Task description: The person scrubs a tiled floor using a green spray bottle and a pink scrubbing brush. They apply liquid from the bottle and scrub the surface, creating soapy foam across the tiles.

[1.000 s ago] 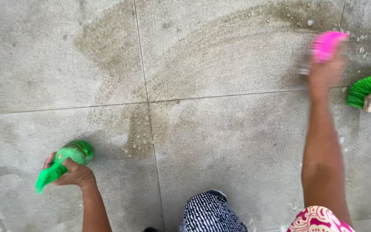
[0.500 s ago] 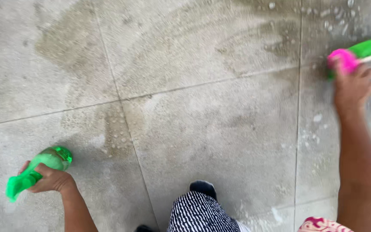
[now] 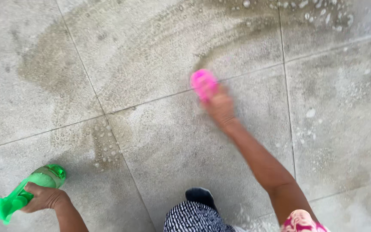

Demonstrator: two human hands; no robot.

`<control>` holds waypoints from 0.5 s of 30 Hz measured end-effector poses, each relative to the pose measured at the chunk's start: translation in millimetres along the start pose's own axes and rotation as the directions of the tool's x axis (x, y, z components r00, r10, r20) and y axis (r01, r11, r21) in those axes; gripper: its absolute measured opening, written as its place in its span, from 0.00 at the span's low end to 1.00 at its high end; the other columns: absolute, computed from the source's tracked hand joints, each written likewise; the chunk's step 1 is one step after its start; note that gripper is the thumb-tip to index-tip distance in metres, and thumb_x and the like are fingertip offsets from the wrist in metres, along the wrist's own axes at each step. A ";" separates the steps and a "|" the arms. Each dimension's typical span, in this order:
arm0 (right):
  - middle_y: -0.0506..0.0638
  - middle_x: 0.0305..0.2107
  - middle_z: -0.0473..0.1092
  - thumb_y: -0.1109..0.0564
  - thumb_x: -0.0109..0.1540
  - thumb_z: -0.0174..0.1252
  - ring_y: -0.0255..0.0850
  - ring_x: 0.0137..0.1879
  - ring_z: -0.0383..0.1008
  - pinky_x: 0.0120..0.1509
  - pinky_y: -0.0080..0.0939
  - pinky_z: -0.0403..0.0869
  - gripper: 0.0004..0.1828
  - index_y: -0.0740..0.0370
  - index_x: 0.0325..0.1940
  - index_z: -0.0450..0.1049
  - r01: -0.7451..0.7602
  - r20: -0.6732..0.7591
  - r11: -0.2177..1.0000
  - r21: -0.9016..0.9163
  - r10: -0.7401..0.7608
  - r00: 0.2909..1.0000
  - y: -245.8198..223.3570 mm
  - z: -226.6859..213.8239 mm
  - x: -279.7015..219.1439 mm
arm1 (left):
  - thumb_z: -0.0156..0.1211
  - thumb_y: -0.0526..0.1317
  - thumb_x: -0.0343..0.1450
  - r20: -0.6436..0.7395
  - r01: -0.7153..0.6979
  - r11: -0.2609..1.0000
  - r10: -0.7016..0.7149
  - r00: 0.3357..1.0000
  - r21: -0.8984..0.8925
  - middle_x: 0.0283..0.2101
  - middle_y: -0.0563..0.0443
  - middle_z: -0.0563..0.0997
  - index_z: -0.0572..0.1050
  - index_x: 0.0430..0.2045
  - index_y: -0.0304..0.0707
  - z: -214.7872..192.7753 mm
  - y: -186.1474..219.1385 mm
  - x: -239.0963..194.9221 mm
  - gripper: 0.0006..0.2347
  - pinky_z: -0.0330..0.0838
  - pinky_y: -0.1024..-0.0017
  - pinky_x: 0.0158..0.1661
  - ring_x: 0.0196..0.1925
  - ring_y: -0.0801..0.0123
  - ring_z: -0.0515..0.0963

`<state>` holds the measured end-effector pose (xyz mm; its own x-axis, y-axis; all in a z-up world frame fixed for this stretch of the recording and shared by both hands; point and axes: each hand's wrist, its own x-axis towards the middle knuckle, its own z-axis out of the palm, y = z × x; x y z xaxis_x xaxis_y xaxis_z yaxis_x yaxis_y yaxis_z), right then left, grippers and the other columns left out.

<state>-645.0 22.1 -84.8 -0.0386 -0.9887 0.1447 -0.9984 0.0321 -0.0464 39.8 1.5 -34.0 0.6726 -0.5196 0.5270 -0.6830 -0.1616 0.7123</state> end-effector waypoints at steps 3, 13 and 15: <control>0.55 0.42 0.71 0.42 0.61 0.62 0.44 0.39 0.74 0.33 0.40 0.78 0.36 0.49 0.72 0.61 -0.208 0.204 0.953 0.222 0.163 0.965 2.7 5.7 -36.8 | 0.65 0.33 0.71 0.035 0.003 0.998 -0.001 0.999 -0.065 0.36 0.40 0.80 0.73 0.35 0.18 -4.7 7.4 1.4 0.10 0.78 0.59 0.40 0.36 0.60 0.78; 0.50 0.36 0.72 0.35 0.78 0.38 0.36 0.34 0.71 0.34 0.40 0.72 0.29 0.59 0.67 0.67 -0.670 -0.155 0.671 0.317 0.734 0.661 260.6 -63.7 -124.0 | 0.67 0.35 0.72 -0.032 0.009 0.997 -0.012 0.999 -0.081 0.34 0.41 0.81 0.72 0.33 0.18 0.8 -6.6 1.4 0.12 0.79 0.63 0.37 0.33 0.62 0.78; 0.56 0.45 0.71 0.44 0.70 0.47 0.40 0.37 0.70 0.32 0.41 0.71 0.34 0.49 0.80 0.54 -0.568 0.037 0.822 -0.037 0.569 0.821 165.7 -16.0 -139.4 | 0.67 0.34 0.73 -0.011 0.019 0.997 -0.020 1.000 -0.079 0.33 0.42 0.79 0.73 0.32 0.18 -1.2 -3.8 6.6 0.11 0.77 0.63 0.37 0.33 0.63 0.75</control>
<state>-805.7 167.6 -96.9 -0.5984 -0.7993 0.0554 -0.8005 0.5935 -0.0836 47.2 -0.3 -32.7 0.6892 -0.5068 0.5179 -0.6456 -0.1050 0.7564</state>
